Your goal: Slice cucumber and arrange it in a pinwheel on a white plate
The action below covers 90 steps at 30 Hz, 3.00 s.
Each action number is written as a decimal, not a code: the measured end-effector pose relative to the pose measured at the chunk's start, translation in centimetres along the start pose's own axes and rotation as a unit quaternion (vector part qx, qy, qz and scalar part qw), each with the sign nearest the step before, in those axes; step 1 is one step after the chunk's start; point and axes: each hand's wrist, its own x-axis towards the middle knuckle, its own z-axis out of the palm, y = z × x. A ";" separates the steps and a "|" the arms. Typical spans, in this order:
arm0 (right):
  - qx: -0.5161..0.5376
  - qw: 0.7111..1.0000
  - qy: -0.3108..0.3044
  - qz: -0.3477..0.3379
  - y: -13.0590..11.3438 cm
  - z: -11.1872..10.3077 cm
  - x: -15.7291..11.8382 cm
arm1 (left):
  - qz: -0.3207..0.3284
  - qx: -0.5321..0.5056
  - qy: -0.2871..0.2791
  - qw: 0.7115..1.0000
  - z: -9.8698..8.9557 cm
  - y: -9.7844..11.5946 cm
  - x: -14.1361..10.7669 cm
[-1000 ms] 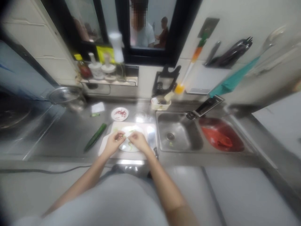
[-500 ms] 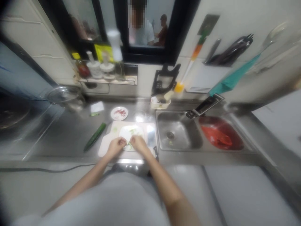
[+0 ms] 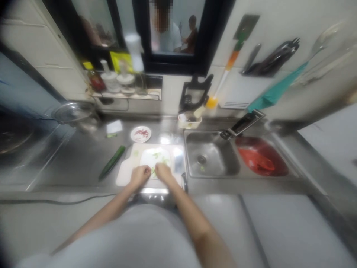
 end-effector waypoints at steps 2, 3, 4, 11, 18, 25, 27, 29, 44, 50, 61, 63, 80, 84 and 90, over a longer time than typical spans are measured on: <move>-0.015 1.000 -0.001 0.000 0.0 0.2 0.2 | 0.005 0.017 -0.001 1.000 0.1 0.0 0.1; -0.022 1.000 -0.003 -0.001 0.0 0.3 0.2 | 0.009 0.027 0.000 1.000 0.1 0.0 0.1; -0.028 1.000 -0.004 -0.001 -0.1 0.3 0.3 | 0.015 0.038 0.002 0.999 0.2 -0.1 0.1; -0.038 0.999 -0.008 -0.008 0.0 0.4 0.4 | 0.155 0.115 0.032 0.981 1.2 -1.1 -1.0; -0.046 0.999 -0.020 -0.002 -0.1 0.2 0.4 | 0.211 0.167 0.024 0.963 1.8 -1.9 -1.4; -0.060 0.998 -0.023 0.000 -0.2 0.2 0.4 | 0.234 0.199 0.033 0.951 1.7 -2.0 -1.2; -0.059 0.998 -0.021 -0.002 -0.1 0.3 0.4 | 0.244 0.205 0.031 0.947 1.7 -2.0 -1.2; -0.059 0.998 -0.019 -0.003 0.0 0.3 0.4 | 0.250 0.208 0.028 0.945 1.6 -2.0 -1.1; -0.064 0.998 -0.013 -0.007 0.0 0.4 0.4 | 0.261 0.219 0.034 0.940 1.6 -1.8 -1.0; -0.061 0.998 -0.018 -0.009 0.2 0.5 0.6 | 0.266 0.224 0.031 0.937 1.5 -1.7 -1.0; -0.066 0.998 -0.013 -0.012 0.3 0.1 0.3 | 0.231 0.196 0.029 0.953 1.2 -1.3 -1.0; -0.068 0.998 -0.011 -0.012 0.3 -0.1 0.3 | 0.226 0.190 0.039 0.954 1.1 -1.3 -1.0; -0.078 0.997 -0.004 -0.025 0.9 0.8 0.0 | 0.256 0.190 0.021 0.948 1.1 -1.4 -0.8; -0.079 0.997 -0.009 -0.018 0.7 0.5 -0.2 | 0.253 0.193 0.019 0.948 1.1 -1.4 -0.9; -0.067 0.997 -0.001 -0.033 0.9 0.7 -1.0 | 0.253 0.199 0.016 0.947 1.1 -1.5 -0.8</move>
